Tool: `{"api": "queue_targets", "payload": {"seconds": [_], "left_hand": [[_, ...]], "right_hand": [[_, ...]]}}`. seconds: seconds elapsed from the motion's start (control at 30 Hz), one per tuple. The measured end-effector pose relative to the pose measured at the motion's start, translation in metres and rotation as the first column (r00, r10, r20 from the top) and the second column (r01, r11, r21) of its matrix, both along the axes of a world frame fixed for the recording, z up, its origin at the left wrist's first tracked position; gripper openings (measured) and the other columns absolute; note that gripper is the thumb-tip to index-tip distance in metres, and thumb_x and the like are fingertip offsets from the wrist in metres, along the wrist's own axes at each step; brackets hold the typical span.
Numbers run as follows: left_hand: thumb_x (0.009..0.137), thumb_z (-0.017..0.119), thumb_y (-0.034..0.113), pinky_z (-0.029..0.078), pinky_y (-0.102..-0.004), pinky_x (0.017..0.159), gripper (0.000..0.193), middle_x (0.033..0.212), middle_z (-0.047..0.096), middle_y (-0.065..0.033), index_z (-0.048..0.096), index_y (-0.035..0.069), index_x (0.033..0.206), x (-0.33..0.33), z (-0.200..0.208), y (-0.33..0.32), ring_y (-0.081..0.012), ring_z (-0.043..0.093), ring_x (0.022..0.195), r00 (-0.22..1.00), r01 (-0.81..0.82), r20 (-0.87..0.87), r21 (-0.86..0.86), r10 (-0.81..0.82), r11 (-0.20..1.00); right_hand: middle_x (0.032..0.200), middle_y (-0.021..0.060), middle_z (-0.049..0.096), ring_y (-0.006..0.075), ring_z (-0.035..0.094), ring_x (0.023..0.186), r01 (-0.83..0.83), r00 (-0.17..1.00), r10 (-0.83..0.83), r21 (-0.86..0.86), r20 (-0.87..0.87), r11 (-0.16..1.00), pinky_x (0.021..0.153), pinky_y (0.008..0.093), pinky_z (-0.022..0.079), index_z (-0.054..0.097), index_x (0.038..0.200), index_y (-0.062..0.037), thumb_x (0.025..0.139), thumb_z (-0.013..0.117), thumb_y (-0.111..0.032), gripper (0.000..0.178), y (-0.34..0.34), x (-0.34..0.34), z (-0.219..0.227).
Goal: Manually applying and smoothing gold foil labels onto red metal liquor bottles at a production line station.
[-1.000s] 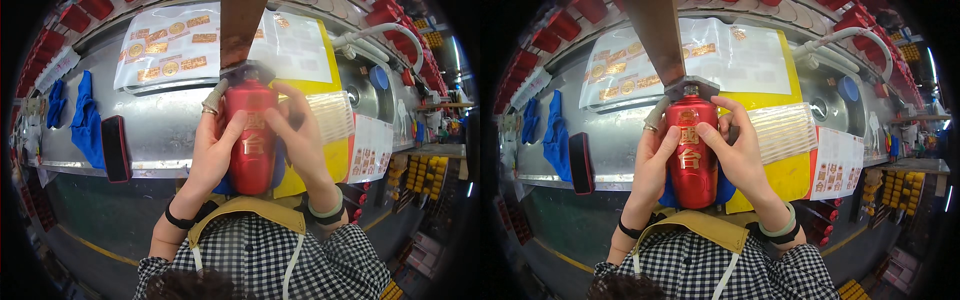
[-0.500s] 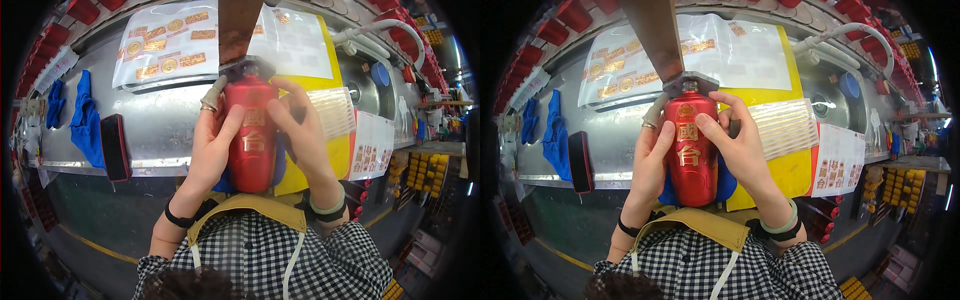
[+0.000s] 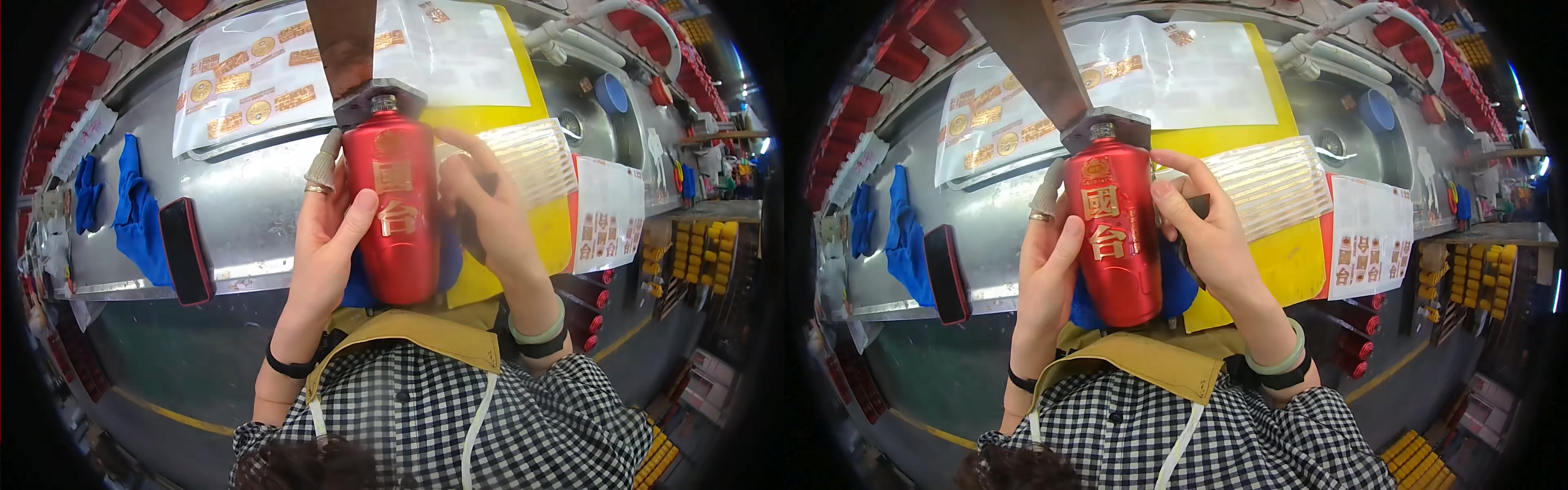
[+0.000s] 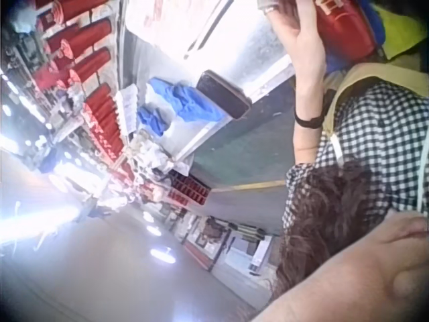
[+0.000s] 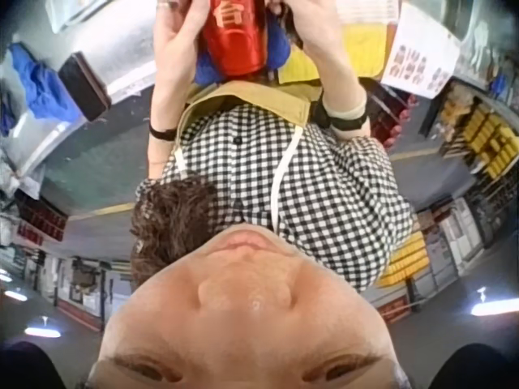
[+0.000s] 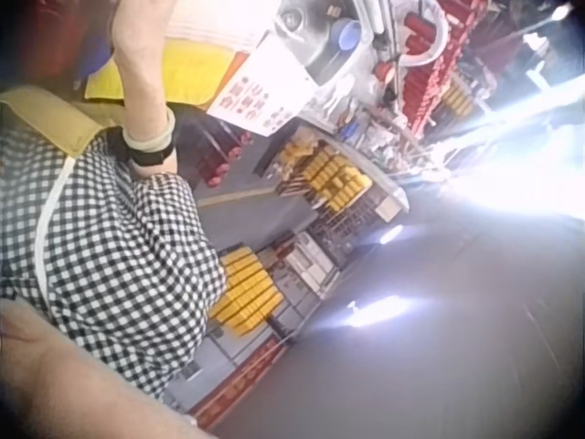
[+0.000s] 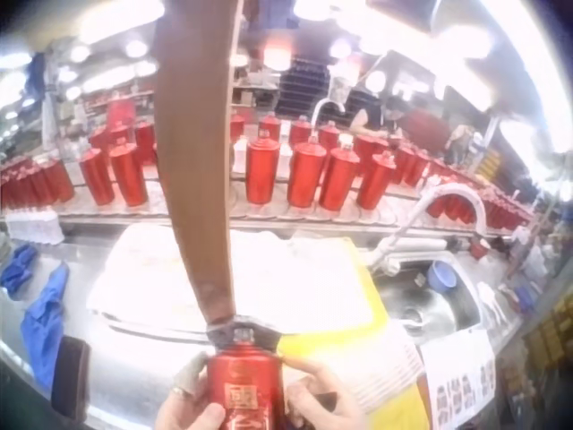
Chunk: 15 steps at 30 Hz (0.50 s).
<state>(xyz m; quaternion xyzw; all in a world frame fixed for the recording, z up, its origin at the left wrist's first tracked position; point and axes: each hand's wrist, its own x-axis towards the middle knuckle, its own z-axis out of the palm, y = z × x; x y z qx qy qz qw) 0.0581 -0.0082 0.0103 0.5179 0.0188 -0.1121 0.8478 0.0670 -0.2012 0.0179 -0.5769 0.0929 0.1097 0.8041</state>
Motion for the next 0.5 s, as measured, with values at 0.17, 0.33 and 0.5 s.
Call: {"api": "queue_targets", "payload": {"seconds": [0.17, 0.33, 0.5], "left_hand": [[0.103, 0.061, 0.005, 0.037, -0.0406, 0.119, 0.075, 0.162, 0.036, -0.0168, 0.018, 0.004, 0.164, -0.0026, -0.0026, 0.0037, -0.0246, 0.041, 0.146, 0.999, 0.037, 0.003, 0.031, -0.037, 0.999], [0.099, 0.064, 0.002, 0.04, -0.0423, 0.118, 0.082, 0.16, 0.036, -0.0165, 0.015, 0.006, 0.165, -0.0046, -0.0024, 0.0027, -0.025, 0.042, 0.146, 0.999, 0.049, -0.003, 0.059, -0.048, 0.997], [0.098, 0.066, 0.003, 0.039, -0.0424, 0.118, 0.084, 0.16, 0.035, -0.0177, 0.015, 0.004, 0.164, -0.0055, -0.0015, 0.0036, -0.0261, 0.042, 0.146, 0.999, 0.05, 0.008, 0.038, -0.051, 0.998]], "right_hand": [[0.09, -0.0025, 0.058, 0.0057, 0.051, 0.08, -0.051, 0.999, 0.051, -0.082, 0.004, 0.995, 0.074, 0.0221, 0.042, 0.051, 0.145, -0.0029, 0.101, 0.07, -0.023, 0.051, 0.0006, -0.0069, -0.001], [0.091, -0.004, 0.051, 0.0047, 0.052, 0.084, -0.08, 0.995, 0.092, -0.226, 0.041, 0.971, 0.079, 0.0219, 0.046, 0.044, 0.15, -0.004, 0.092, 0.081, -0.018, 0.07, 0.0058, -0.01, 0.0014], [0.091, -0.0038, 0.047, 0.0045, 0.051, 0.083, -0.082, 0.996, 0.088, -0.182, 0.029, 0.98, 0.078, 0.0213, 0.046, 0.043, 0.15, -0.0038, 0.088, 0.085, -0.019, 0.077, 0.0048, -0.0102, -0.0014]]}}
